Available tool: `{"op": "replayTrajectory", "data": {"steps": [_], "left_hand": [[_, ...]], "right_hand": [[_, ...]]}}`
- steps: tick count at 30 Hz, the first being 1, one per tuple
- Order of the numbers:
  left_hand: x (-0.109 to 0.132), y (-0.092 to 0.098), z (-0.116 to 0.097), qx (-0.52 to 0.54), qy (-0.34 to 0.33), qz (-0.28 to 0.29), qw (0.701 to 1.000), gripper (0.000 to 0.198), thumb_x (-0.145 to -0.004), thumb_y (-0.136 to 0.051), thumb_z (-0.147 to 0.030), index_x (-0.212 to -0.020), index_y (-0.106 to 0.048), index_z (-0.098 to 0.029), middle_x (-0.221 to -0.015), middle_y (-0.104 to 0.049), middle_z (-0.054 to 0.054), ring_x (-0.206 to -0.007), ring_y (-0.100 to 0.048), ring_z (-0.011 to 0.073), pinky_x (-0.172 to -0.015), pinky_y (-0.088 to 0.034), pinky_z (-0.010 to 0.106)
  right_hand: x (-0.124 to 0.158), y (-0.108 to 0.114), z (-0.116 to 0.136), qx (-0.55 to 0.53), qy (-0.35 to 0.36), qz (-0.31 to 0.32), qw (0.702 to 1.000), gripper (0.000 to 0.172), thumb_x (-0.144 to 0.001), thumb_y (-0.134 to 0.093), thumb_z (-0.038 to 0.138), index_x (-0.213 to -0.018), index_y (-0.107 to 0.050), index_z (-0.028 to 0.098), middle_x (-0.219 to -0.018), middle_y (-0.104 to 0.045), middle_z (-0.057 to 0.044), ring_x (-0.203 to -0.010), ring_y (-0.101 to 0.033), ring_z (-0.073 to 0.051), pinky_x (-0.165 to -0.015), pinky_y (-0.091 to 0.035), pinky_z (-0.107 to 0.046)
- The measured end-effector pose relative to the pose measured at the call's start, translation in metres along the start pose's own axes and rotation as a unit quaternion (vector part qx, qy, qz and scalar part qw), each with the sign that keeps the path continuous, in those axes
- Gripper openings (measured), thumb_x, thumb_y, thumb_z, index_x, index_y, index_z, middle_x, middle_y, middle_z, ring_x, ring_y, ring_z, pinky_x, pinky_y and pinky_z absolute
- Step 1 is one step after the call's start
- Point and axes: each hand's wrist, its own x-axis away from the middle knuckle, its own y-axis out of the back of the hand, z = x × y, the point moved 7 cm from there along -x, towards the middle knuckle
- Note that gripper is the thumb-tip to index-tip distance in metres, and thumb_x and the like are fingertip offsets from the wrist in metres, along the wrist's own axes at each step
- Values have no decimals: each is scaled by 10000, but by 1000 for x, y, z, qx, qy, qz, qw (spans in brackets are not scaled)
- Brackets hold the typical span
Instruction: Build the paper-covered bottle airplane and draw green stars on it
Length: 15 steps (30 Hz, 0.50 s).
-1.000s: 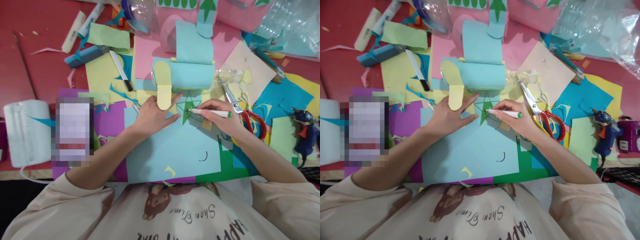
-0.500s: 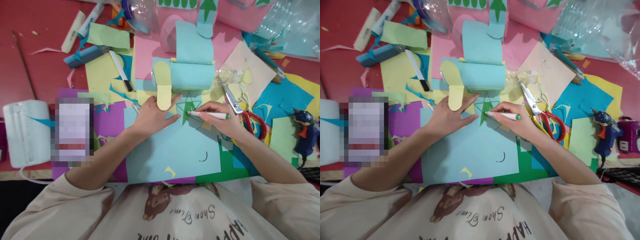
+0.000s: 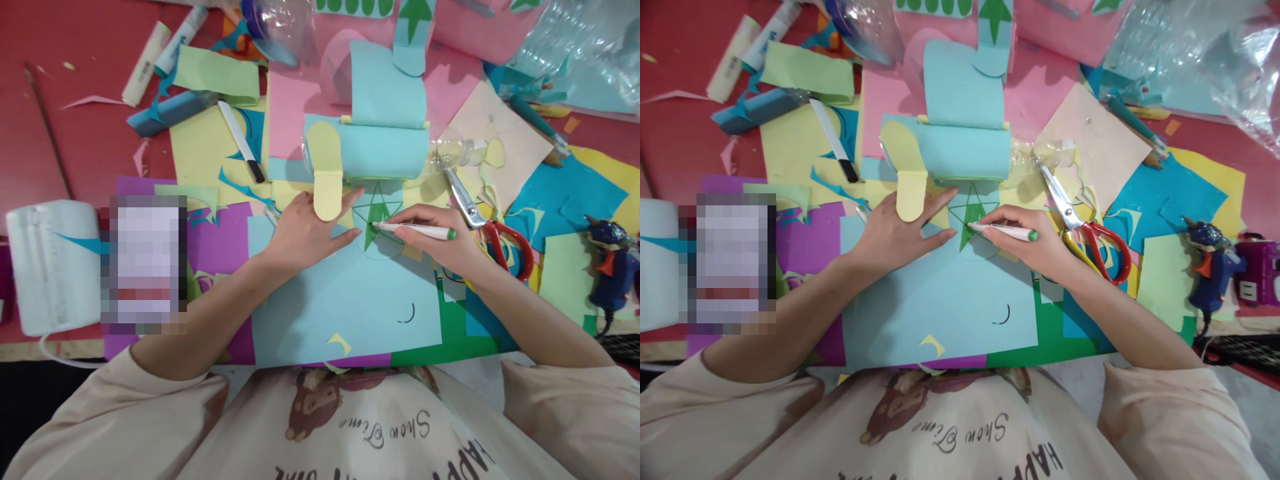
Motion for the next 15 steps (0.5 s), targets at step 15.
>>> {"op": "replayTrajectory", "data": {"steps": [15], "left_hand": [[1,1,0,-10,-8,-8,1000,575,-923,-408,-505,-1438,-399,-252,-1172,-611,126,-1019,-563,292,-917,-426,408]], "right_hand": [[0,3,1,6,1,-21,1000,188,-839,-628,354,-864,-683,176,-716,-639,-11,-566,-491,-88,-474,-337,-228]]}}
